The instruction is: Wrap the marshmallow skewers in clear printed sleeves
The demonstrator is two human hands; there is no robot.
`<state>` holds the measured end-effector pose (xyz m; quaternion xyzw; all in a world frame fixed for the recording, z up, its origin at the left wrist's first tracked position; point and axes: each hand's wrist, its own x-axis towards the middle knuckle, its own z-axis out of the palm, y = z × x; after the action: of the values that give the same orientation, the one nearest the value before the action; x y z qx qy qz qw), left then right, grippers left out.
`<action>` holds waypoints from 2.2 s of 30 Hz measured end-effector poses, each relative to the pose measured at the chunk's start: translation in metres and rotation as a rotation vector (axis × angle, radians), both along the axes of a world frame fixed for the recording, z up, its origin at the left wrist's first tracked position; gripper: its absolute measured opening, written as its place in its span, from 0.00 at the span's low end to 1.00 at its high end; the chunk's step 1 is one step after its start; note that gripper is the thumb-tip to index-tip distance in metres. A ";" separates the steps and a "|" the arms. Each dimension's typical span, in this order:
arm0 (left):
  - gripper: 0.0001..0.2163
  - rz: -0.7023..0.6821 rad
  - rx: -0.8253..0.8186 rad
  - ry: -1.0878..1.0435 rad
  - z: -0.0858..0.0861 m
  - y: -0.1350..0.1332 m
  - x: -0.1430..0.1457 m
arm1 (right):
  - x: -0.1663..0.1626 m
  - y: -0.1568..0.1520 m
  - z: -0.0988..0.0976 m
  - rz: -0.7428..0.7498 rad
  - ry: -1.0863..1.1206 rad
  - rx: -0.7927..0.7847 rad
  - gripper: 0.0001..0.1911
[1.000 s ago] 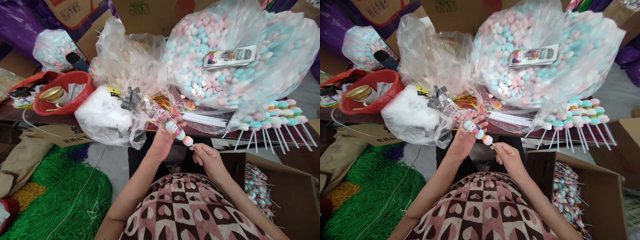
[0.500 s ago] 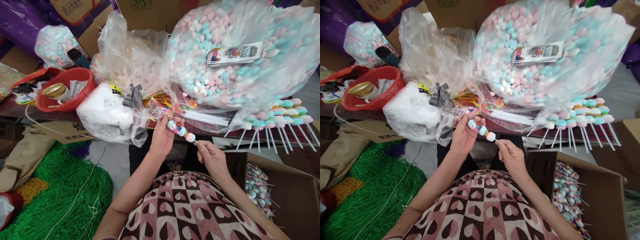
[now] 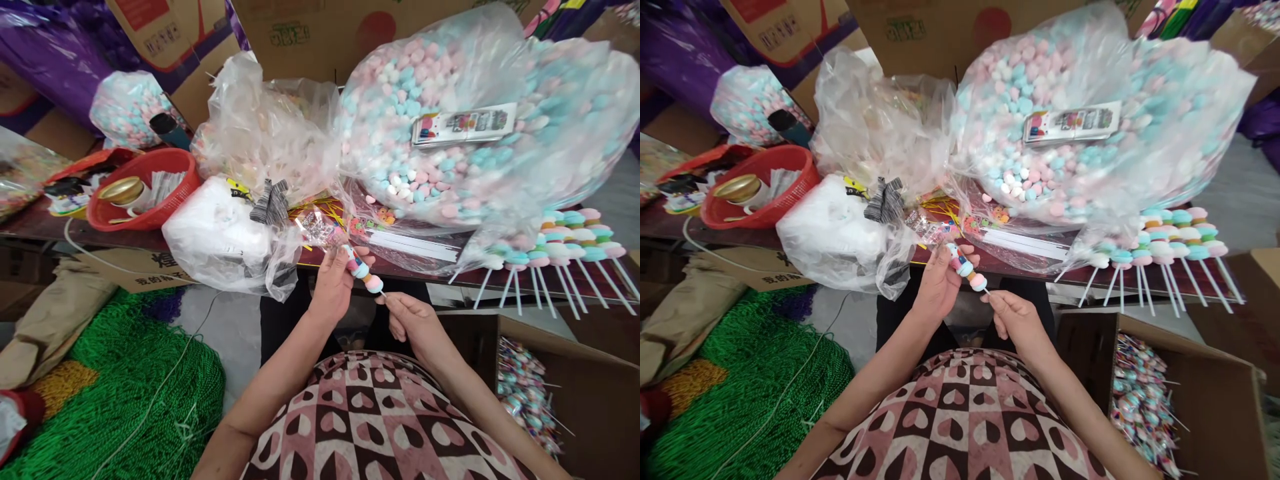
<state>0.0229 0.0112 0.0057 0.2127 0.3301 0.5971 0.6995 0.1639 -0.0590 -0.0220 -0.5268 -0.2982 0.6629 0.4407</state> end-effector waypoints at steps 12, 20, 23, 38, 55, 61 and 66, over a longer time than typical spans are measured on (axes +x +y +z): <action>0.22 -0.189 0.090 -0.014 0.016 -0.003 -0.016 | -0.002 0.002 0.002 0.011 0.110 0.053 0.17; 0.14 -0.148 0.029 0.033 0.016 0.003 -0.007 | -0.005 -0.002 0.004 0.052 0.054 0.047 0.18; 0.15 -0.196 -0.008 0.042 0.011 -0.005 0.001 | -0.007 -0.001 0.002 0.078 0.054 0.048 0.18; 0.07 0.100 0.017 0.118 0.016 0.016 -0.029 | 0.006 -0.005 -0.007 0.058 -0.087 0.071 0.20; 0.10 0.226 -0.019 0.068 0.004 0.016 -0.033 | 0.024 -0.011 -0.018 0.090 -0.138 0.193 0.17; 0.12 0.274 -0.023 0.017 0.004 0.015 -0.029 | 0.020 -0.009 -0.013 0.081 -0.218 0.167 0.18; 0.13 0.313 0.010 0.056 0.002 0.016 -0.027 | 0.018 -0.011 -0.003 0.158 -0.258 0.142 0.20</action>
<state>-0.0037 0.0276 0.0073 0.1788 0.3759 0.6942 0.5872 0.1820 -0.0702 -0.0252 -0.5501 -0.4389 0.5994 0.3814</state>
